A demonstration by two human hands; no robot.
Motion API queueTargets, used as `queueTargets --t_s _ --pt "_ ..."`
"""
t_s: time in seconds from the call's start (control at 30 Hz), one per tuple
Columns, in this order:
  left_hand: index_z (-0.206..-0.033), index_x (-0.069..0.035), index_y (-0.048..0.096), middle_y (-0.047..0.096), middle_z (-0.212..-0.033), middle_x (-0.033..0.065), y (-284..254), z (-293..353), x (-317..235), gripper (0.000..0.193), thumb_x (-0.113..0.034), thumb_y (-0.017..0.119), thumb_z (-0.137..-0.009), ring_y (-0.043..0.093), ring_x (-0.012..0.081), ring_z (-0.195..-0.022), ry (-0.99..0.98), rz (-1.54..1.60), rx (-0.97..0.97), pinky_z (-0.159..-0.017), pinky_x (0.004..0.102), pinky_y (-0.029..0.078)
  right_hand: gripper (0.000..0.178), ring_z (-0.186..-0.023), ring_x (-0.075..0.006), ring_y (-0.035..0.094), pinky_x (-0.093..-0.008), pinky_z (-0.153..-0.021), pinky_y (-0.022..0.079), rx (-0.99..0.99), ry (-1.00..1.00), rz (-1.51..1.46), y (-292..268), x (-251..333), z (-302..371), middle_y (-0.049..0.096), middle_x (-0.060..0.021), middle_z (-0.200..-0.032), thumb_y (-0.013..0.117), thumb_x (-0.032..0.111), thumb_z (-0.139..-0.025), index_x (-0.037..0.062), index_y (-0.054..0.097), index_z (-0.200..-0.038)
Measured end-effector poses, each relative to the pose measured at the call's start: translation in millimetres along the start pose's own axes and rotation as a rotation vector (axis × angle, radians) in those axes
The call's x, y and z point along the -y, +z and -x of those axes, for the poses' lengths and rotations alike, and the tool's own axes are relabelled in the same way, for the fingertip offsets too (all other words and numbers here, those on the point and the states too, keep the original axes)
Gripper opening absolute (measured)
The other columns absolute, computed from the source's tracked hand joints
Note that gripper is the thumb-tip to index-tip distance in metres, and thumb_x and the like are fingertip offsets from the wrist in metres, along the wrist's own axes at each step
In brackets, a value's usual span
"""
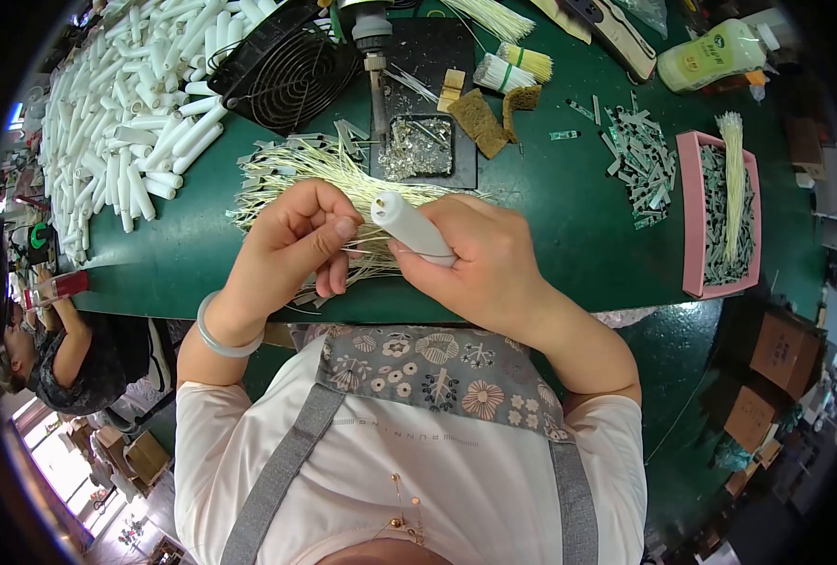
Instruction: The person prepares and assembles small electronic wire components by hand at a factory workbench, using a heating tool or soldering iron.
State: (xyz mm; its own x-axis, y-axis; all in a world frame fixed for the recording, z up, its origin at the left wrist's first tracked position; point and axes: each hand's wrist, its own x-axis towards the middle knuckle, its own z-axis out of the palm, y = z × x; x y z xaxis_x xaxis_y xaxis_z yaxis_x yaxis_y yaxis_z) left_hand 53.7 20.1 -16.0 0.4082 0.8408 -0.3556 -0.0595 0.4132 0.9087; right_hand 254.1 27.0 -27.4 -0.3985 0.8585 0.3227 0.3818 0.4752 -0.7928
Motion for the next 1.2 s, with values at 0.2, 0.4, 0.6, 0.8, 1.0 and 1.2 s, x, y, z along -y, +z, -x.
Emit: queueTargets --t_s 0.2,0.4,0.6,0.8,1.0,1.2 --pt "-0.089 -0.002 0.047 0.052 -0.064 0.0008 -1 -5 0 0.008 -0.009 0.050 -0.088 0.053 0.0055 -0.049 -0.022 0.029 0.004 -0.041 0.0158 0.041 0.030 -0.052 -0.0182 0.055 -0.0280 -0.044 0.042 0.041 -0.340 0.007 2 -6 2 0.053 -0.0029 -0.062 0.070 0.007 -0.054 0.0098 0.058 -0.081" --pt "-0.087 -0.002 0.046 0.052 -0.063 0.0013 5 -7 1 0.007 -0.008 0.050 -0.088 0.052 0.0052 -0.048 -0.044 -0.019 0.018 -0.040 0.0157 0.042 0.022 -0.050 -0.0181 0.054 -0.0279 -0.043 0.040 0.019 -0.471 0.263 3 -5 2 0.056 -0.0029 -0.064 0.072 0.010 -0.059 0.0076 0.060 -0.077" --pt "-0.090 -0.003 0.053 0.052 -0.074 0.0005 7 -6 1 0.005 -0.005 0.052 -0.086 0.052 0.0046 -0.060 0.044 -0.151 0.057 -0.051 0.0179 0.044 0.010 -0.052 -0.0135 0.054 -0.0250 -0.046 0.040 0.158 0.104 -0.204 4 0 3 0.056 -0.0038 -0.062 0.068 0.008 -0.066 0.0050 0.060 -0.072" --pt "-0.081 -0.001 0.057 0.053 -0.086 0.0083 -4 -5 5 0.008 -0.002 0.062 -0.075 0.055 0.0168 -0.067 0.418 -0.562 0.172 -0.059 0.0261 0.045 0.007 -0.054 -0.0080 0.052 -0.0234 -0.048 0.040 0.173 0.279 -0.305 3 3 6 0.057 -0.0020 -0.062 0.065 0.007 -0.070 0.0035 0.059 -0.069" --pt "-0.082 -0.001 0.057 0.054 -0.084 0.0090 -3 -5 6 0.015 -0.004 0.065 -0.070 0.054 0.0256 -0.078 0.750 -0.749 0.036 -0.072 0.0326 0.043 0.022 -0.058 -0.0128 0.057 -0.0261 -0.054 0.045 0.159 0.245 -0.296 4 0 10 0.060 -0.0059 -0.067 0.068 0.018 -0.073 0.0024 0.057 -0.084" --pt "-0.085 -0.001 0.056 0.056 -0.082 0.0068 -10 -1 18 0.013 -0.007 0.063 -0.076 0.054 0.0190 -0.078 0.611 -0.491 -0.006 -0.071 0.0283 0.042 0.025 -0.062 -0.0124 0.055 -0.0248 -0.056 0.043 0.210 0.272 -0.550 0 -13 15 0.059 -0.0074 -0.076 0.062 0.019 -0.080 -0.0004 0.055 -0.095"
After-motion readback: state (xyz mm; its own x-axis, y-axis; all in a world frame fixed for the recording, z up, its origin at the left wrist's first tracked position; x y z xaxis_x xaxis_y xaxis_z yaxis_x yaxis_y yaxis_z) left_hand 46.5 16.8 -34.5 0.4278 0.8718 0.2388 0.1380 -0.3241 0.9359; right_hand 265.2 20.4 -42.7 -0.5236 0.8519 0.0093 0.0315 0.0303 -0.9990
